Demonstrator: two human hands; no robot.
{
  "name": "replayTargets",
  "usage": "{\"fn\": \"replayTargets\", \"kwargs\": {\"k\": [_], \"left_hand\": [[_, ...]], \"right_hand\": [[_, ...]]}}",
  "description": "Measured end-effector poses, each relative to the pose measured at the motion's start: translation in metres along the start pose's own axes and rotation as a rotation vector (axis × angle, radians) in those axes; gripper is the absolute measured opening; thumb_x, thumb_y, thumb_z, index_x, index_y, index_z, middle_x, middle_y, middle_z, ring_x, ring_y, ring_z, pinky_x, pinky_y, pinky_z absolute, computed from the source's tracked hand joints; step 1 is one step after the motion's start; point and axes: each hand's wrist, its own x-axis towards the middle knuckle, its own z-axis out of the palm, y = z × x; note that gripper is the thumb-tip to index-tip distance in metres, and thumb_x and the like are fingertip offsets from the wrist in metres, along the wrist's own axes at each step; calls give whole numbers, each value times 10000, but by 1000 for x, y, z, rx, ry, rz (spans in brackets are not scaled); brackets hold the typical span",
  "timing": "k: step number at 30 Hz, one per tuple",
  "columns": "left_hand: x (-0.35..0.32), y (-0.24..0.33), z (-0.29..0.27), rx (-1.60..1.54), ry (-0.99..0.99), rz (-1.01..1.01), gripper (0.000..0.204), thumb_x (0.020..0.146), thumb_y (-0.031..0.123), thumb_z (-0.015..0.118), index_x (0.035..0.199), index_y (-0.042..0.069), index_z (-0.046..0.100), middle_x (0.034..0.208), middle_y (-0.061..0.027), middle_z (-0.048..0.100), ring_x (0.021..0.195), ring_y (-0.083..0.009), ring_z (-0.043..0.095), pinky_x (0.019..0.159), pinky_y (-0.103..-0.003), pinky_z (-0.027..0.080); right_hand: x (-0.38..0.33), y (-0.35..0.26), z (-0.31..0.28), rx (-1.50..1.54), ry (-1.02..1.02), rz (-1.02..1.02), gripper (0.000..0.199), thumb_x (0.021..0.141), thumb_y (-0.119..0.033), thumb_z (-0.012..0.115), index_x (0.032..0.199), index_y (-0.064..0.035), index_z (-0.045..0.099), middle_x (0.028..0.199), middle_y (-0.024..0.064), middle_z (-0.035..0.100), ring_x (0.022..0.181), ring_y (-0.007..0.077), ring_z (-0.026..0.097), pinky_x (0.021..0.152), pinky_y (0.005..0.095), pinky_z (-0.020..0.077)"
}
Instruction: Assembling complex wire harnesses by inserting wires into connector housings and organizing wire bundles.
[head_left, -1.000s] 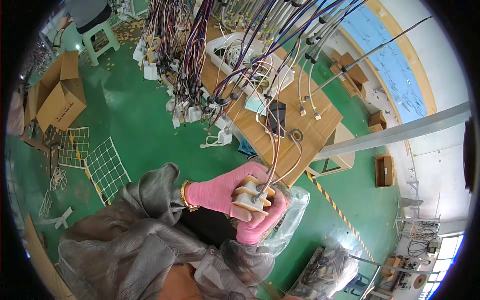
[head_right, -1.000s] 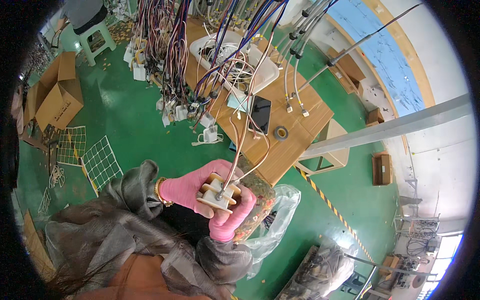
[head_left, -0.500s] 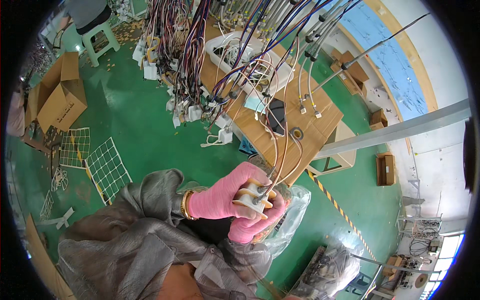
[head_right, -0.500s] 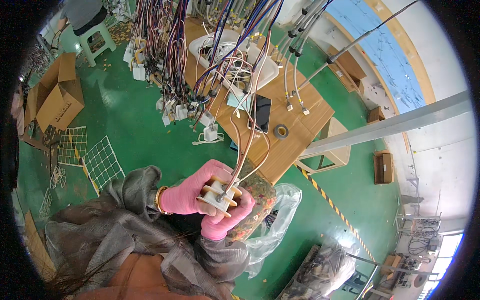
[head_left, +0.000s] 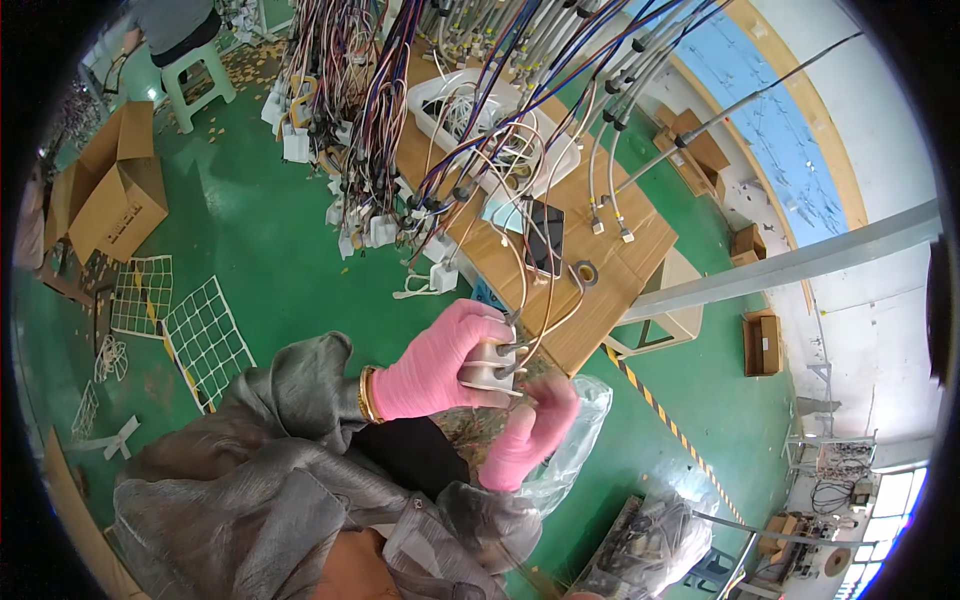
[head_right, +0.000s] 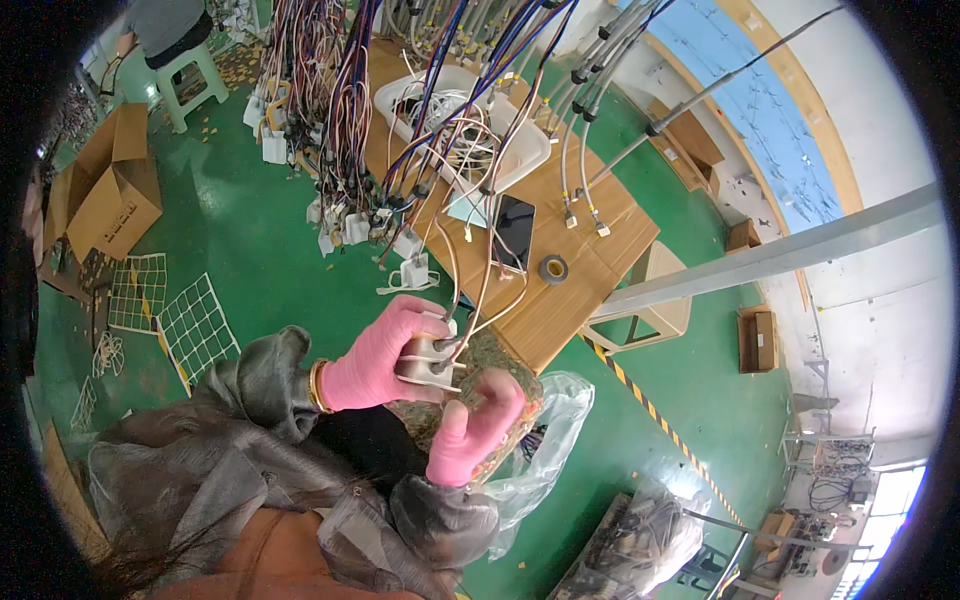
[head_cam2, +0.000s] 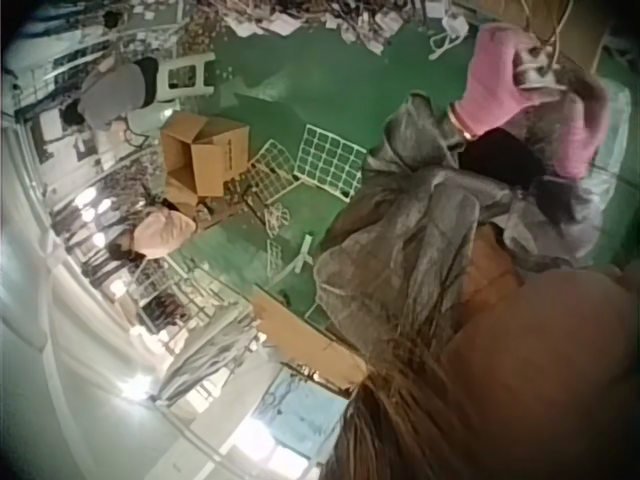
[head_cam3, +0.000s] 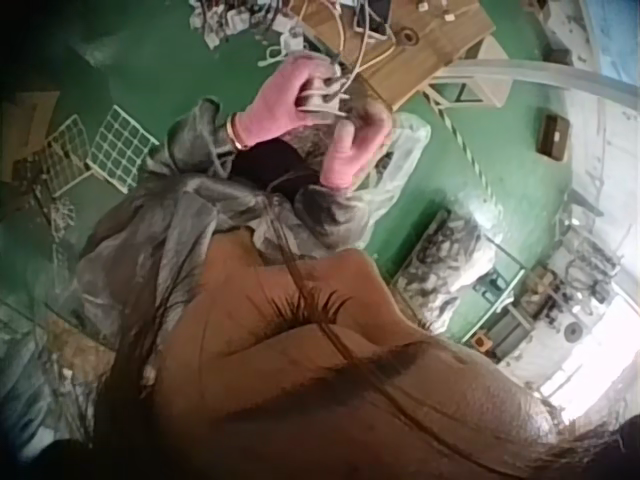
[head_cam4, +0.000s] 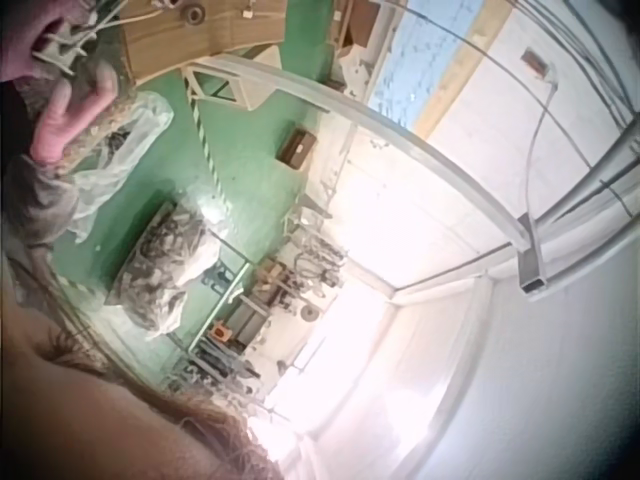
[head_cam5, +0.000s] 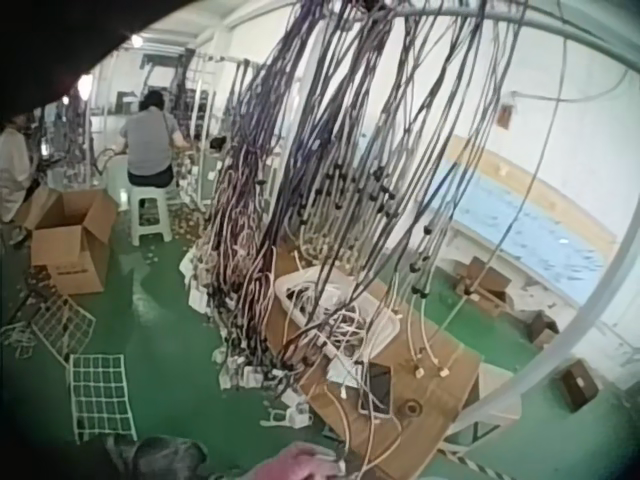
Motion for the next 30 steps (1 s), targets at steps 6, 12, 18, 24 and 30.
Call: {"fn": "replayTargets", "kwargs": {"k": [6, 12, 18, 24, 30], "left_hand": [[-3, 4, 8, 467, 116, 181, 584, 610, 146, 833, 1122, 117, 553, 1215, -126, 490, 1085, -341, 505, 887, -403, 456], [-4, 6, 6, 477, 113, 211, 588, 619, 163, 842, 1128, 124, 551, 1206, -122, 496, 1093, -336, 508, 897, -396, 455], [-3, 9, -10, 121, -158, 57, 624, 635, 259, 868, 1149, 115, 545, 1111, -95, 526, 1047, -292, 527, 891, -367, 453], [-4, 9, -18, -81, -260, -169, 617, 675, 269, 853, 1168, 86, 529, 1064, -85, 530, 990, -233, 553, 867, -334, 459], [-5, 13, -15, -400, -334, -451, 568, 714, 228, 824, 1164, 55, 524, 1061, -70, 538, 965, -143, 558, 833, -292, 476]], "right_hand": [[1, -19, 9, -326, 83, -7, 216, 699, 9, 731, 880, -41, 624, 901, 61, 572, 799, 171, 532, 719, 281, 445], [7, -29, 11, -94, 73, 133, 101, 752, 24, 705, 804, -18, 629, 868, 37, 576, 775, 134, 532, 683, 241, 426], [17, -32, -9, 154, -224, 239, 73, 788, 43, 631, 754, -10, 594, 789, -1, 537, 753, 86, 484, 700, 235, 395], [19, -18, -11, 344, -198, 321, 71, 835, -44, 639, 780, -20, 600, 754, -7, 532, 729, 80, 477, 689, 223, 383], [26, -16, -10, 106, -229, 333, 146, 882, -133, 665, 827, -10, 611, 802, 0, 617, 733, 73, 523, 704, 228, 421]]}}
